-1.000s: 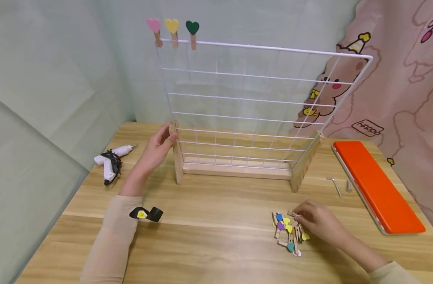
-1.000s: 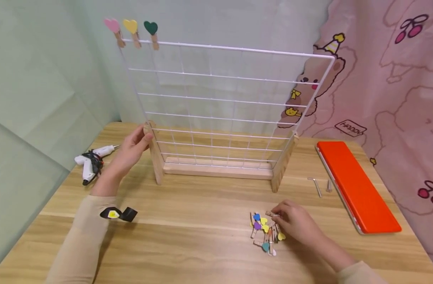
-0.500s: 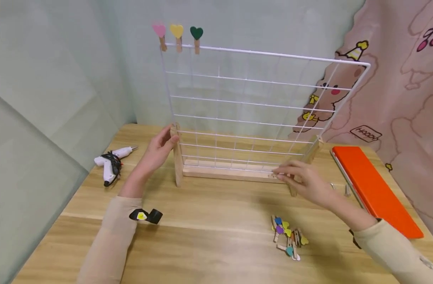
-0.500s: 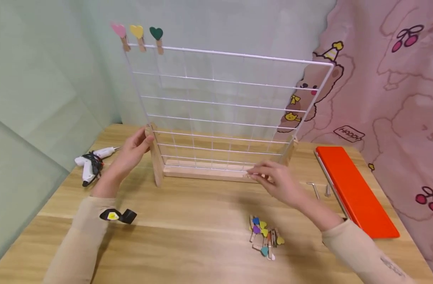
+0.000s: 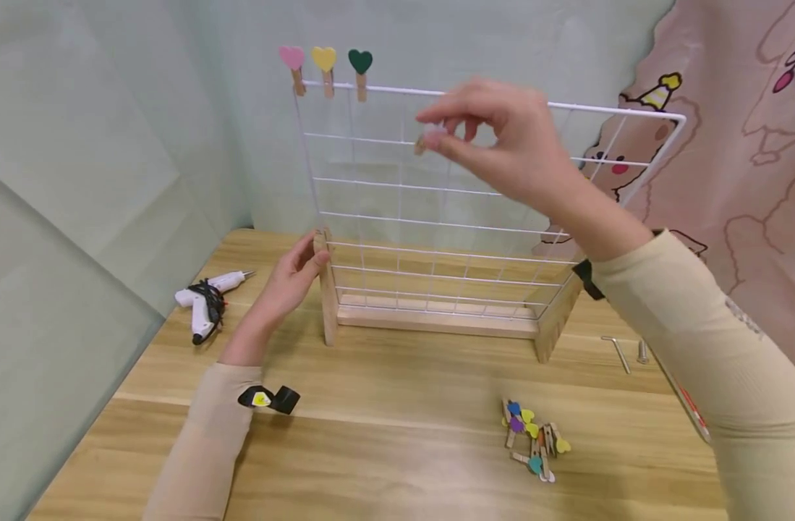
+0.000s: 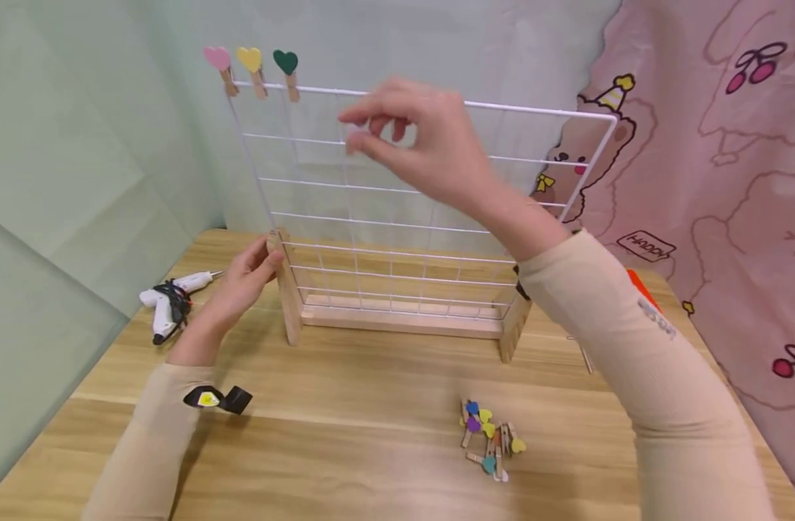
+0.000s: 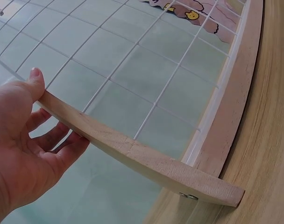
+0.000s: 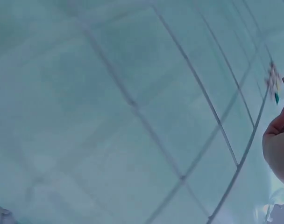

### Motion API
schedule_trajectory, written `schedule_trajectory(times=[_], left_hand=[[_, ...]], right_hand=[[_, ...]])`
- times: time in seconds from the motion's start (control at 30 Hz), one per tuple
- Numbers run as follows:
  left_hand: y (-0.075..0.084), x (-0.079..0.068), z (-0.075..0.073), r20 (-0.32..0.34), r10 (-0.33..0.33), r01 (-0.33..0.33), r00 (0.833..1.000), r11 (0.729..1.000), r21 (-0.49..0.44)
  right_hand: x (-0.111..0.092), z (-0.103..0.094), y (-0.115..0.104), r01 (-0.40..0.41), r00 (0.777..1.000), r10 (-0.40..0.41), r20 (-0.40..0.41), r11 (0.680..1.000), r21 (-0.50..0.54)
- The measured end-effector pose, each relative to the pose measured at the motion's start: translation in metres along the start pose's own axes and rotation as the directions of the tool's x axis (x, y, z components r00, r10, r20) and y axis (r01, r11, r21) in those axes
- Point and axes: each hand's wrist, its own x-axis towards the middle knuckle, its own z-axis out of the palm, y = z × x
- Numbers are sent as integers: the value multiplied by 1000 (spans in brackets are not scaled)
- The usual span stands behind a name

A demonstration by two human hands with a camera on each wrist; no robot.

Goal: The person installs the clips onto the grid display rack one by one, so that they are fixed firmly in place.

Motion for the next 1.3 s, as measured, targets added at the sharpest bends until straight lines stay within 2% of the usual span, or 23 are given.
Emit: schedule_trajectory(times=[0.13,0.27,0.37,0.47,0.53,0.63,0.73,0.93,1.07,1.3], left_hand=[[0,2,2,13,18,-18,1000,1000,-3],[1,3,3,20,18,-18,1000,1000,3],[5,2,2,22,8,-8,1000,1000,4],[5,2,0,19,17,-17,1000,1000,13],[3,3,-1,14,37,-37,999,999,18],[-2,4,0,1,57,-57,998,998,16],[-3,5,3,-2,70,-70,998,998,7],[-3,8,4,7,81,-81,997,997,1],[-6,9,4,7,72,-72,997,997,-6],[-7,10,3,12,59,-59,998,998,-14]], right_hand=[[32,-5,-14,-170,985,170,-5,985,-34],[50,-6,-20,-305,947,314,-74,946,112],[58,-4,-16,-338,911,391,-130,890,308],[63,-2,-13,-334,898,420,-132,845,418],[65,0,-11,-361,888,448,-104,819,445],[64,2,-6,-405,882,469,-51,808,428],[64,3,1,-424,878,477,-38,811,403],[64,4,8,-437,869,489,-77,831,345],[63,8,11,-408,881,457,-123,865,294],[63,13,12,-382,896,415,-162,902,200]])
